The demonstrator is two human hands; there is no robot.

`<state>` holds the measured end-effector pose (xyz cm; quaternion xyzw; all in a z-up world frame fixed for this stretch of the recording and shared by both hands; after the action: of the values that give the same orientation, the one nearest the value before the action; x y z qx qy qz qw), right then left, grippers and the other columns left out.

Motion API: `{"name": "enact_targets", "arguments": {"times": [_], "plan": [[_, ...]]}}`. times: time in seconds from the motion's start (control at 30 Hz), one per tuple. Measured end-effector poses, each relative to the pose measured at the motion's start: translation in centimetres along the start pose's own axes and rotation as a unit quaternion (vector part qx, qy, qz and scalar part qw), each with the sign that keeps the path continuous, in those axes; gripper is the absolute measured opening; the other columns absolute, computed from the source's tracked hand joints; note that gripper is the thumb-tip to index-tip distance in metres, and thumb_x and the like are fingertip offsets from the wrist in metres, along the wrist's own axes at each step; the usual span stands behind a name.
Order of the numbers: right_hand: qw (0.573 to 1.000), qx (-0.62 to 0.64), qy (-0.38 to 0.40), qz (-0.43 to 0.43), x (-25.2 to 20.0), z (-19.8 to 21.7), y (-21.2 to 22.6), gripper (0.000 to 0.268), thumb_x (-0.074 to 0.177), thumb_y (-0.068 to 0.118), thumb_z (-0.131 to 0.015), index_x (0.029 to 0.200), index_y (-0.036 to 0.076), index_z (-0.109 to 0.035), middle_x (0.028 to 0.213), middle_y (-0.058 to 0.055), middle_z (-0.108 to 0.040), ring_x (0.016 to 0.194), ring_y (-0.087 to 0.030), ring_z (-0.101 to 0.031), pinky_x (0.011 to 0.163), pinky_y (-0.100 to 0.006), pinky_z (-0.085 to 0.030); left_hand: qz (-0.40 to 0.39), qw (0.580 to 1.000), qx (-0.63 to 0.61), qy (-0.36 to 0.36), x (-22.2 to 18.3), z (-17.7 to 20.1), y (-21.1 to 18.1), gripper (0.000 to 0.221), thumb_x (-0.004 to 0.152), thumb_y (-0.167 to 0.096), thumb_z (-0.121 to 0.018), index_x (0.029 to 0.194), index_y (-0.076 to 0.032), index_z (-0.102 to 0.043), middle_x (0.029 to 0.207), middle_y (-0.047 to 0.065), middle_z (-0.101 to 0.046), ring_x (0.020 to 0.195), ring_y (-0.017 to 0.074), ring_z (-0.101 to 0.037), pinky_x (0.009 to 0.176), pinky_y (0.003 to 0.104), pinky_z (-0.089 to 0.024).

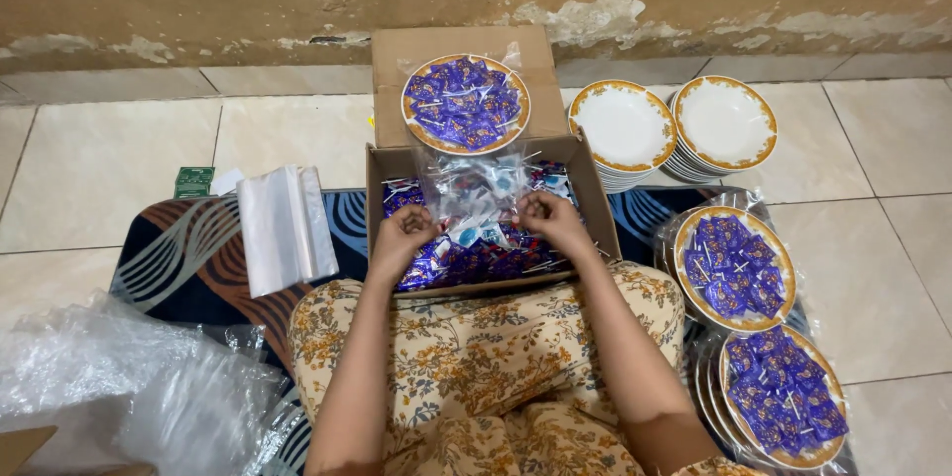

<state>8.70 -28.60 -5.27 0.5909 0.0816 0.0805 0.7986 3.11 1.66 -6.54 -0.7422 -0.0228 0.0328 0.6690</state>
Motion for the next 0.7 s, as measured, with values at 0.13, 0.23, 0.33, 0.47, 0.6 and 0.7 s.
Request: {"name": "enact_targets", "arguments": {"times": [0.13,0.23,0.33,0.47,0.6,0.7], "plan": [[0.985,-0.160,-0.047,0.046,2.1,-0.3,-6.0,0.017,0.073,0.024,-0.083,0.084,0.017,-0.073,0.062,-0.004,-0.065,0.064,-0.025,-0.066,0.065,-0.036,-0.053,-0.008,0.977,0.211,-0.039,0.5,0.3,1.0,0.019,0.066,-0.009,-0.082,0.079,-0.014,-0.068,0.062,0.001,-0.063,0.061,0.0151,-0.063,0.059,0.028,-0.050],[0.972,-0.167,-0.159,0.055,1.4,0.7,-5.2,0.011,0.075,0.020,-0.079,0.075,0.018,-0.068,0.056,0.001,-0.059,0.057,-0.019,-0.063,0.060,-0.032,-0.051,-0.023,0.960,0.268,-0.070,0.0,0.7,1.1,0.019,0.072,-0.010,-0.080,0.074,-0.009,-0.061,0.054,0.008,-0.057,0.056,0.0254,-0.061,0.055,0.037,-0.047],[0.946,-0.182,-0.252,0.096,-0.3,1.8,-3.1,0.024,0.075,0.018,-0.075,0.065,0.016,-0.053,0.054,-0.006,-0.051,0.057,-0.027,-0.060,0.059,-0.036,-0.047,-0.047,0.960,0.254,-0.105,-1.0,1.2,0.7,0.016,0.075,-0.005,-0.072,0.074,-0.010,-0.057,0.053,0.008,-0.054,0.054,0.0237,-0.058,0.054,0.033,-0.044],[0.915,-0.154,-0.342,0.150,-2.0,1.6,-0.5,0.034,0.085,0.009,-0.074,0.066,0.013,-0.046,0.060,-0.009,-0.047,0.062,-0.031,-0.059,0.060,-0.035,-0.046,-0.099,0.946,0.295,-0.093,-2.0,0.4,0.4,0.015,0.078,-0.002,-0.069,0.077,-0.010,-0.056,0.055,0.012,-0.055,0.057,0.0326,-0.062,0.056,0.040,-0.048],[0.912,-0.119,-0.342,0.195,-2.7,0.9,0.9,0.018,0.088,-0.001,-0.070,0.087,0.012,-0.057,0.087,-0.006,-0.054,0.083,-0.030,-0.064,0.070,-0.031,-0.056,-0.170,0.938,0.272,-0.131,-3.2,0.0,-0.7,0.016,0.083,-0.001,-0.070,0.084,-0.011,-0.057,0.063,0.012,-0.057,0.059,0.0327,-0.063,0.057,0.038,-0.052],[0.912,-0.126,-0.335,0.202,-3.7,0.8,1.4,0.015,0.088,-0.003,-0.068,0.087,0.011,-0.062,0.091,-0.004,-0.055,0.083,-0.027,-0.065,0.070,-0.029,-0.057,-0.203,0.938,0.258,-0.111,-4.3,0.3,-3.5,0.017,0.079,0.003,-0.071,0.087,-0.009,-0.061,0.069,0.011,-0.057,0.063,0.0296,-0.065,0.061,0.035,-0.054]]}}
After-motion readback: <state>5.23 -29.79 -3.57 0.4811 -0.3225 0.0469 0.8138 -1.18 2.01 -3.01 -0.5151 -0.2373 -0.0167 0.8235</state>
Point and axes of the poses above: each hand's wrist, its own x-axis towards the middle knuckle, its own z-axis out of the back of the hand, y = z × x, the point moved 4 cm from there along x, towards the middle knuckle
